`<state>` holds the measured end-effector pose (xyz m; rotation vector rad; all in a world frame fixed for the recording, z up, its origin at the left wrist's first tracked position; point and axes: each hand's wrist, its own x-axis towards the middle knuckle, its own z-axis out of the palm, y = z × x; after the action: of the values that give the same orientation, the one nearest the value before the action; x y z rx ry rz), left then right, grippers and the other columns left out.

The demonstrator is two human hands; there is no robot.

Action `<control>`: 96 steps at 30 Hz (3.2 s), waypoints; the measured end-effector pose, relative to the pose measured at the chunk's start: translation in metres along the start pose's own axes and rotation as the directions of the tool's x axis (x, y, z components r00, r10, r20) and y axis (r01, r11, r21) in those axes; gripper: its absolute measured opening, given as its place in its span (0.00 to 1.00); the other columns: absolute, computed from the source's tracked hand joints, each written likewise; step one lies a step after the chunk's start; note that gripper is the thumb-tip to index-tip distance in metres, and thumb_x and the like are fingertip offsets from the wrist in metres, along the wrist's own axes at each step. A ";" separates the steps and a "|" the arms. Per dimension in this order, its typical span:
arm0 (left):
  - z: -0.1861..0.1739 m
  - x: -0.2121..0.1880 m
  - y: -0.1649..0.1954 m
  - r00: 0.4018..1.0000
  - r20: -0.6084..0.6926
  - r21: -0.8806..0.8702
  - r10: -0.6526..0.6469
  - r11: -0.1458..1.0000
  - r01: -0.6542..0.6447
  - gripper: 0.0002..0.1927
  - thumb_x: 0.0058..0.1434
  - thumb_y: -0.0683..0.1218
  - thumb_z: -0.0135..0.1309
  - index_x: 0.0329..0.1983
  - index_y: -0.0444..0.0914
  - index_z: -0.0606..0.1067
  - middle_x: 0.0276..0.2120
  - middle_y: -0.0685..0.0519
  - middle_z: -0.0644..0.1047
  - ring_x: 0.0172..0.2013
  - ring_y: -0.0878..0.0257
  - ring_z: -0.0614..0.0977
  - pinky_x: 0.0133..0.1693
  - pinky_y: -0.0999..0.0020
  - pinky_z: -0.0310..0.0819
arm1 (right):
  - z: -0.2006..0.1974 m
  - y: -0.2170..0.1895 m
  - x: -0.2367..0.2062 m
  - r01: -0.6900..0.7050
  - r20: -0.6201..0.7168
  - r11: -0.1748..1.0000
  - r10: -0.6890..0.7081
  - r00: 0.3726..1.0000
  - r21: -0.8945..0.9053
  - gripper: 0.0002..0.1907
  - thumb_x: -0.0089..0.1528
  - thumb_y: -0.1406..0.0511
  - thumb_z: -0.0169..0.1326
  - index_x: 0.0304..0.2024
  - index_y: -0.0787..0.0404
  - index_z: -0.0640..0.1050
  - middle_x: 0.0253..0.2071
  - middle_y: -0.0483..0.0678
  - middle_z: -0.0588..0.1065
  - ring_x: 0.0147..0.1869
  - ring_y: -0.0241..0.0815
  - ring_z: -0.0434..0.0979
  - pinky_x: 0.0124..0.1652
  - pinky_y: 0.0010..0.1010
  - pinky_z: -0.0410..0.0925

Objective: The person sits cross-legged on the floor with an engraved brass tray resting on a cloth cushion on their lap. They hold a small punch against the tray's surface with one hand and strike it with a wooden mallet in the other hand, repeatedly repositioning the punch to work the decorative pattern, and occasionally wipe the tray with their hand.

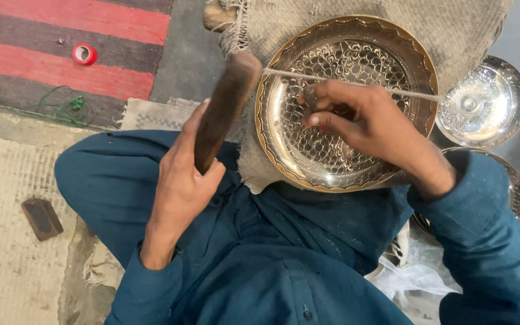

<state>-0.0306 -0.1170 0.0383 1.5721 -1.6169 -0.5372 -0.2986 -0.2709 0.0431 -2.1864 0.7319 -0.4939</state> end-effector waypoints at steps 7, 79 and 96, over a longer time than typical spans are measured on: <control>0.001 0.003 0.002 0.969 0.143 -0.068 -0.200 0.975 0.211 0.42 0.54 0.35 0.53 0.74 0.43 0.59 0.60 0.40 0.76 0.54 0.44 0.82 0.48 0.59 0.77 | 0.005 0.006 0.000 0.103 -0.034 0.995 -0.103 0.994 -0.017 0.12 0.63 0.65 0.62 0.47 0.62 0.78 0.40 0.46 0.82 0.43 0.39 0.85 0.41 0.30 0.78; 0.003 0.030 -0.014 0.990 0.012 0.429 0.138 0.894 -0.130 0.39 0.59 0.33 0.56 0.73 0.48 0.62 0.44 0.42 0.73 0.48 0.42 0.78 0.52 0.49 0.71 | 0.007 0.025 0.001 -0.041 0.097 0.998 0.045 0.994 -0.037 0.09 0.65 0.62 0.58 0.46 0.57 0.79 0.31 0.43 0.81 0.20 0.33 0.72 0.21 0.26 0.63; -0.002 0.028 -0.006 0.896 0.277 -0.027 -0.346 0.930 0.368 0.40 0.55 0.37 0.53 0.72 0.45 0.61 0.35 0.41 0.79 0.32 0.49 0.83 0.36 0.62 0.76 | 0.011 0.001 -0.027 -0.036 -0.152 0.998 0.043 0.988 0.043 0.11 0.66 0.67 0.59 0.49 0.63 0.76 0.39 0.48 0.81 0.40 0.36 0.84 0.39 0.27 0.77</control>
<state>-0.0232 -0.1442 0.0418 1.8089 -1.4776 -1.0384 -0.3131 -0.2476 0.0324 -2.1093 0.8382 -0.6556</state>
